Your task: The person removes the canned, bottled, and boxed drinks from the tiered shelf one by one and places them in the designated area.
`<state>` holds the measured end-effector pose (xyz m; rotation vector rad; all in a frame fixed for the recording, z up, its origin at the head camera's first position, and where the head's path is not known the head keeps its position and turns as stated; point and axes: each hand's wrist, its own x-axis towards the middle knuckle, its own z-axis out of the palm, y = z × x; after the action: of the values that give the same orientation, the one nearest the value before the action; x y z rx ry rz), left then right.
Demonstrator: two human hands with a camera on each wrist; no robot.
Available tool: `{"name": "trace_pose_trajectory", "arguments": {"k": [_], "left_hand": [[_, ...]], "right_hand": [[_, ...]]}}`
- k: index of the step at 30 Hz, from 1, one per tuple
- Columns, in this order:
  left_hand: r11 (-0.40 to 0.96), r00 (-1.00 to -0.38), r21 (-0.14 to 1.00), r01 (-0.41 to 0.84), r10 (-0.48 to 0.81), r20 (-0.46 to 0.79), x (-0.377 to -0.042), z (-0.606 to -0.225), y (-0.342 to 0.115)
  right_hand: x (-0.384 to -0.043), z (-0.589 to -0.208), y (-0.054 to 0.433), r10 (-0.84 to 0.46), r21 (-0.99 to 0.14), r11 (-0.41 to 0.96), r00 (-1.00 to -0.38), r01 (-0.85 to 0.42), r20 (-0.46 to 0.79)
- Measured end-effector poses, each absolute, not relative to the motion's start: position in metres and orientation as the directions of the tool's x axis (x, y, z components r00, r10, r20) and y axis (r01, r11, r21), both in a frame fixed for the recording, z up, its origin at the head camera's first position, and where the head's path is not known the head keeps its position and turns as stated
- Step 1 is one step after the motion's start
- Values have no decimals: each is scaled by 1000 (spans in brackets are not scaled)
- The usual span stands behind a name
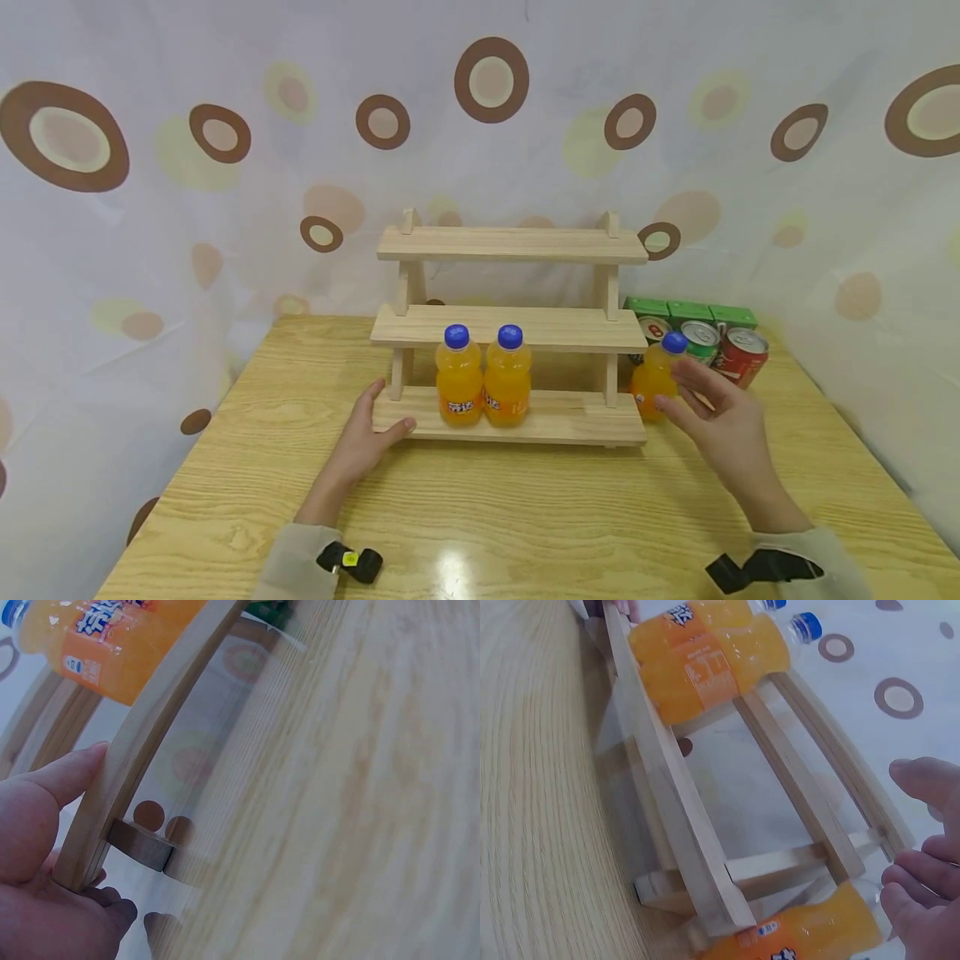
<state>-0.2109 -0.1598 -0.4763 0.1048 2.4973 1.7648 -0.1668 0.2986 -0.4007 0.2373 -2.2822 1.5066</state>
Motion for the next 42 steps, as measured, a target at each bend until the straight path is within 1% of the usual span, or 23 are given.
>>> {"name": "trace_pose_trajectory", "arguments": {"k": [5,10,15,19,25,33,39,42], "left_hand": [[332,-994,943,13,106,-24,-211,-476,-160],[330,-994,944,14,106,-22,-212,-476,-160],[325,-994,945,19,111,-18,-213,-477,-160],[320,-994,947,23,110,-13,-214,-477,-160],[326,-994,945,29,110,-7,-214,-477,-159],[330,-994,944,25,109,-12,-214,-478,-159],[329,-995,944,17,101,-17,-214,-478,-160],[323,-995,946,11,100,-22,-212,-478,-160]], "right_hand": [[-168,-402,288,29,-848,374,-909,-376,416],[-170,-402,278,8,-867,335,-919,-368,394],[-172,-400,267,-9,-869,341,-926,-357,377],[-173,-396,256,-29,-862,339,-920,-378,392],[-179,-395,242,-70,-865,290,-911,-409,407],[-191,-395,220,-115,-876,281,-920,-391,374],[-206,-398,198,-170,-895,276,-934,-351,314],[-212,-401,186,-190,-901,261,-933,-347,304]]}}
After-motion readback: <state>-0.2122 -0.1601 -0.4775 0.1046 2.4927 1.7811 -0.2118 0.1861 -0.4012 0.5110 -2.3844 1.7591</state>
